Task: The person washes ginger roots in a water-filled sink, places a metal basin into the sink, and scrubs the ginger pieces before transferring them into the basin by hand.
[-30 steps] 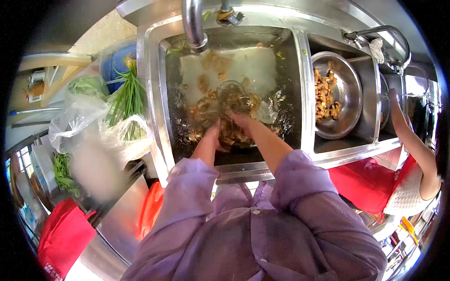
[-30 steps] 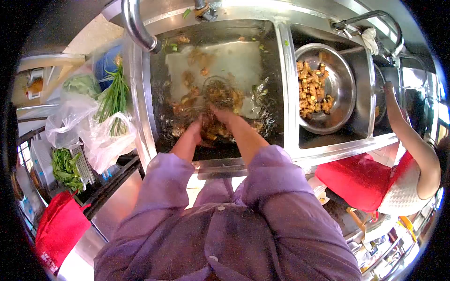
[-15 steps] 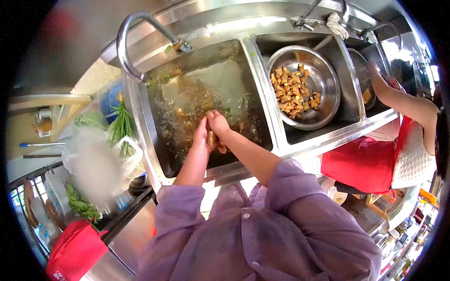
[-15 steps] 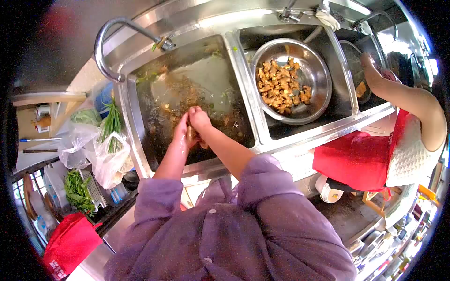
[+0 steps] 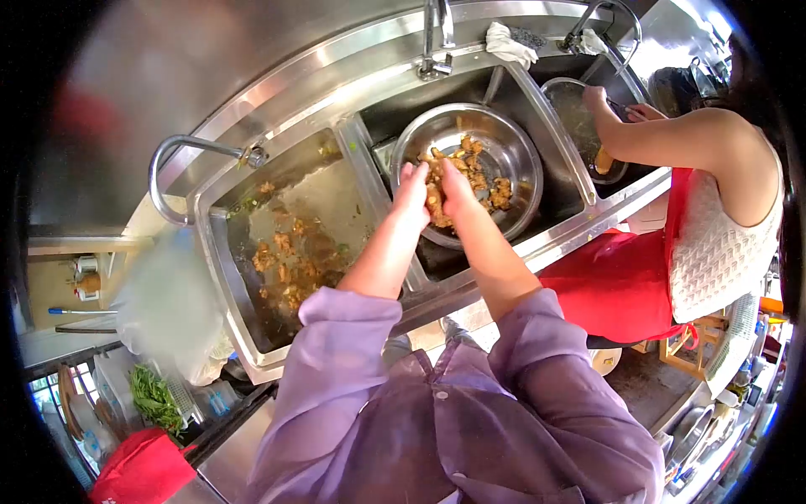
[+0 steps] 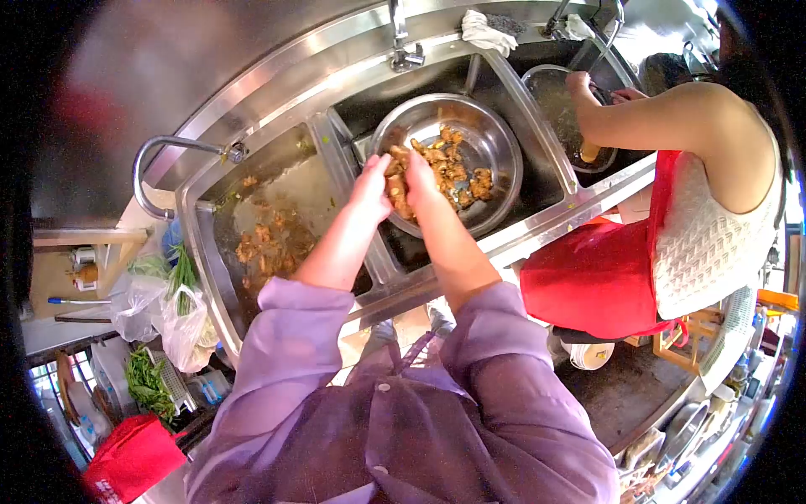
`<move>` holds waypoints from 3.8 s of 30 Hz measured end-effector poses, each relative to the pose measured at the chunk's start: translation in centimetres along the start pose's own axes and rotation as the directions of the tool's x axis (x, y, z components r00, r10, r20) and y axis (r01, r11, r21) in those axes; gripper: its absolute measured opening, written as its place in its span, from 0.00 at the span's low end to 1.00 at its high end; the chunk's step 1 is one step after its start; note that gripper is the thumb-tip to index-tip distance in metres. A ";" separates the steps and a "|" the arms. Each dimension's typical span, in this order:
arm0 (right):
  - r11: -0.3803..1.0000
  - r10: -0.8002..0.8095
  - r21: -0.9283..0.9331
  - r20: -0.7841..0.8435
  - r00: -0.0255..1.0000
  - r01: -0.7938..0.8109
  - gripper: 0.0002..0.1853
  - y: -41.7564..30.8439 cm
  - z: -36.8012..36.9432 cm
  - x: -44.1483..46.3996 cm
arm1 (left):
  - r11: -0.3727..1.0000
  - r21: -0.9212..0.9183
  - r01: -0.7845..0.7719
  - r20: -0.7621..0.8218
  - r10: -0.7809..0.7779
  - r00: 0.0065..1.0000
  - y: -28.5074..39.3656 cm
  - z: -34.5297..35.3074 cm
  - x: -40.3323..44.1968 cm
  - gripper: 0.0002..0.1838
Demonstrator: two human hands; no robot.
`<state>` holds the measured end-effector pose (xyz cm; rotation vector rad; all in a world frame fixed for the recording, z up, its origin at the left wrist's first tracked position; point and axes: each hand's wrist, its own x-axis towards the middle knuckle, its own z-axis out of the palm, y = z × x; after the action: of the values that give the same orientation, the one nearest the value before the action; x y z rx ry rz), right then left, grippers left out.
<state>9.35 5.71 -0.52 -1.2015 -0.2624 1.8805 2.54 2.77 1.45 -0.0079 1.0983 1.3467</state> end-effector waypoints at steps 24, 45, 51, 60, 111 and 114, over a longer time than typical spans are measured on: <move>-0.592 0.247 -0.666 0.387 0.888 0.454 0.24 23.9 16.9 6.6 | -0.293 0.847 0.443 -0.242 0.529 0.813 18.1 -32.4 0.9 0.33; -0.392 0.640 -0.906 -0.142 0.756 0.162 0.27 30.5 5.8 3.4 | -0.125 0.933 0.337 -0.359 -0.287 0.888 -6.0 -54.4 6.4 0.44; -0.238 0.582 -0.946 -0.320 0.748 -0.219 0.28 27.4 3.4 3.0 | -0.073 0.996 0.047 -0.063 -0.239 0.969 -7.4 -56.1 4.9 0.37; 0.205 0.652 -0.774 -0.349 0.674 -0.599 0.31 28.5 2.9 0.0 | 0.467 0.443 0.765 -0.416 -0.648 0.637 -1.8 -42.4 0.2 0.33; 0.939 -0.170 -0.259 0.222 0.960 0.226 0.15 6.7 11.0 -10.1 | 0.922 0.278 -0.271 0.090 0.256 0.962 11.5 -9.1 -8.3 0.16; 0.897 -0.254 -0.348 0.097 0.962 0.272 0.17 1.2 7.2 -8.9 | 0.851 0.395 -0.347 0.190 0.294 0.937 6.5 -4.2 -4.8 0.20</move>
<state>4.24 0.11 8.19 -1.2842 -0.7864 1.6670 -4.28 -1.37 5.94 0.5992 1.3063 1.3522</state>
